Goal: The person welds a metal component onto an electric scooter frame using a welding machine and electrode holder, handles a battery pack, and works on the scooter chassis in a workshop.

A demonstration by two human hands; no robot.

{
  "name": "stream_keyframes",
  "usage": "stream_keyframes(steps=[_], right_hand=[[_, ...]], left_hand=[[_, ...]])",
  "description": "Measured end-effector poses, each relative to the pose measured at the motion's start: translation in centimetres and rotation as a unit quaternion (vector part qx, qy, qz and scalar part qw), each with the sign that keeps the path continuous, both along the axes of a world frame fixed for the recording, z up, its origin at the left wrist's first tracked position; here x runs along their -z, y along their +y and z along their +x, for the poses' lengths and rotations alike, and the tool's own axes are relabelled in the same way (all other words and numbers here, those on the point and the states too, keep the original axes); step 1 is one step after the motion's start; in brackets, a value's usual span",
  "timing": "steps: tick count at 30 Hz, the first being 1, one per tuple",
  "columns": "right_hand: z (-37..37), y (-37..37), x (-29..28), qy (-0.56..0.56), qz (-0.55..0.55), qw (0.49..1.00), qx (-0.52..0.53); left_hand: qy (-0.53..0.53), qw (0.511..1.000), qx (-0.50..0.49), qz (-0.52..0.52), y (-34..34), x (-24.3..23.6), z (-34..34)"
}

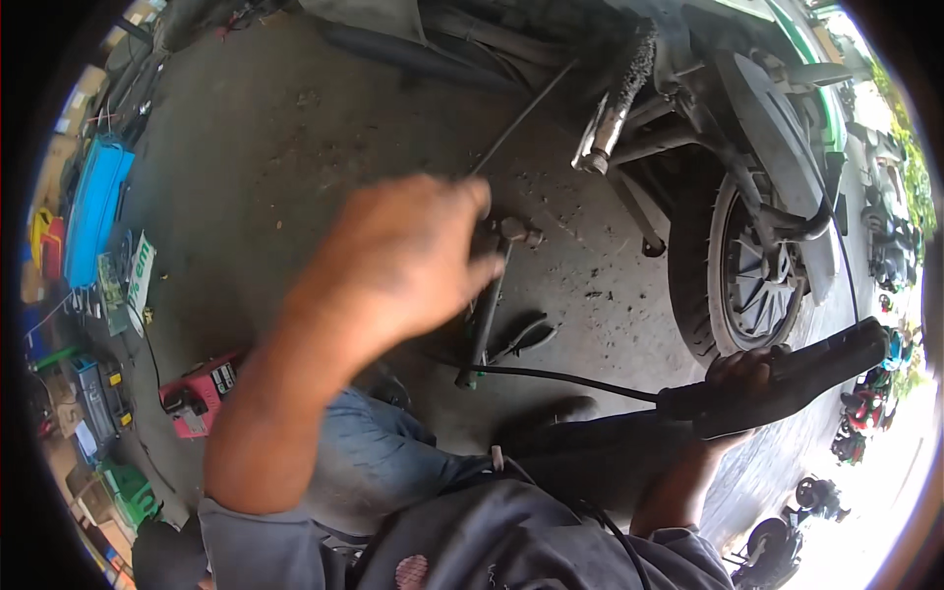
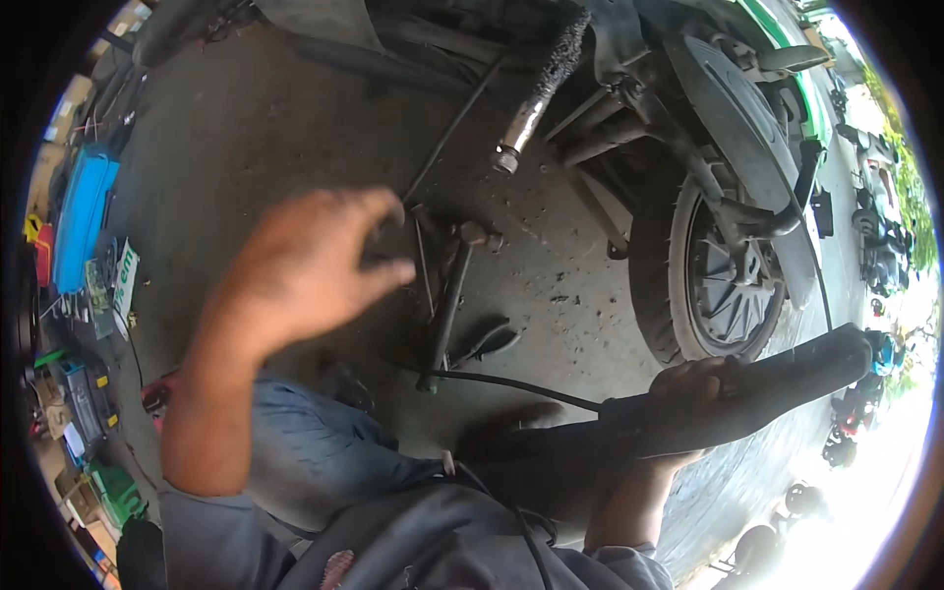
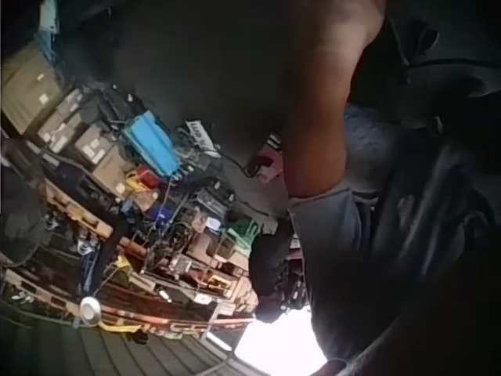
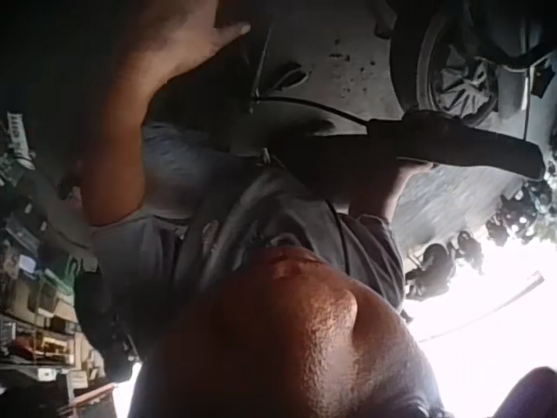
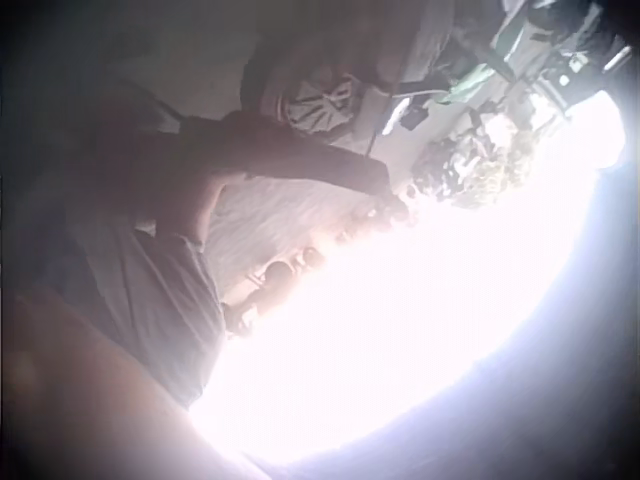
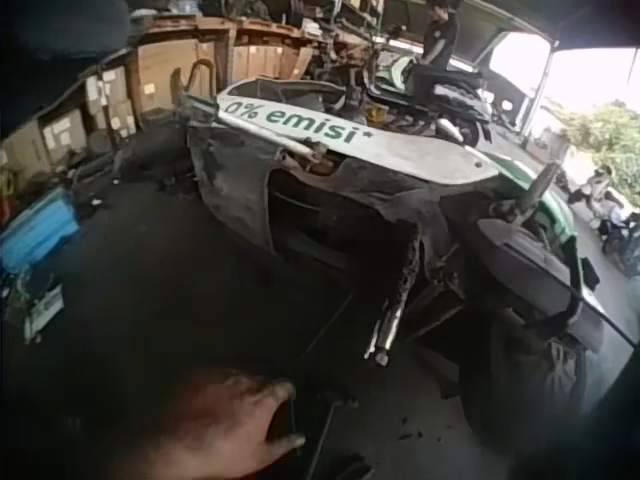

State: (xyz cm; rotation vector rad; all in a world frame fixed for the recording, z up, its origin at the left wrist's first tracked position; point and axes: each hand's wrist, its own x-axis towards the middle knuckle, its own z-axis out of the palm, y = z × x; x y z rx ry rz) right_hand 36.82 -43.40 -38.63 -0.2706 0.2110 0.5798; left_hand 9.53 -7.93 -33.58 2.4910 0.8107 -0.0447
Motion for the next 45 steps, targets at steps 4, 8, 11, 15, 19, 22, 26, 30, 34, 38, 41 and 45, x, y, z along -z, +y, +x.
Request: stream_keyframes(steps=[4, 8, 11, 15, 19, 22, 26, 30, 34, 38, 41, 45], right_hand=[[0.5, 0.5, 1.3, -0.053, 0.003, 0.998, 0.031], [-0.3, 1.1, 1.6, -0.26, -0.278, 0.925, 0.005], [-0.1, 1.0, 1.8, -0.359, -0.399, 0.844, 0.006], [1.2, 1.5, 2.1, -0.708, -0.638, 0.291, 0.089], [1.2, 3.7, 2.0, -0.788, -0.578, -0.05, 0.205], [-0.3, 6.0, 1.6, -0.701, -0.547, 0.446, 0.101], [-2.7, 8.9, 1.1, -0.427, -0.439, 0.791, -0.006], [-3.4, 10.6, 0.4, -0.46, -0.407, 0.789, -0.028], [-3.1, 11.7, 0.4, -0.473, -0.402, 0.783, -0.05], [-2.6, 11.7, 0.9, -0.513, -0.41, 0.752, -0.059], [-2.4, 11.6, 0.9, -0.521, -0.419, 0.742, -0.058], [-2.4, 11.7, 0.5, -0.525, -0.424, 0.736, -0.055]], left_hand=[[-0.004, 0.981, 0.194, 0.003, -2.9, 2.4, -0.4], [-0.085, 0.962, 0.257, -0.02, -5.8, 2.3, 1.6], [0.066, 0.955, 0.288, 0.016, -7.8, 0.3, 3.1], [0.07, 0.948, 0.311, 0.012, -9.2, -1.8, 3.2], [0.076, 0.938, 0.336, 0.029, -9.6, -2.0, 2.5], [0.075, 0.944, 0.321, 0.03, -9.5, -1.5, 2.2], [0.103, 0.937, 0.335, -0.013, -8.9, -0.7, 2.2], [0.108, 0.933, 0.342, -0.022, -8.4, -0.3, 2.0], [0.132, 0.934, 0.33, -0.032, -8.6, 0.1, 2.6], [0.151, 0.927, 0.341, -0.027, -9.2, 0.3, 3.0], [0.154, 0.925, 0.347, -0.029, -9.7, 0.5, 3.2], [0.138, 0.925, 0.353, -0.025, -10.0, 0.7, 3.4]])
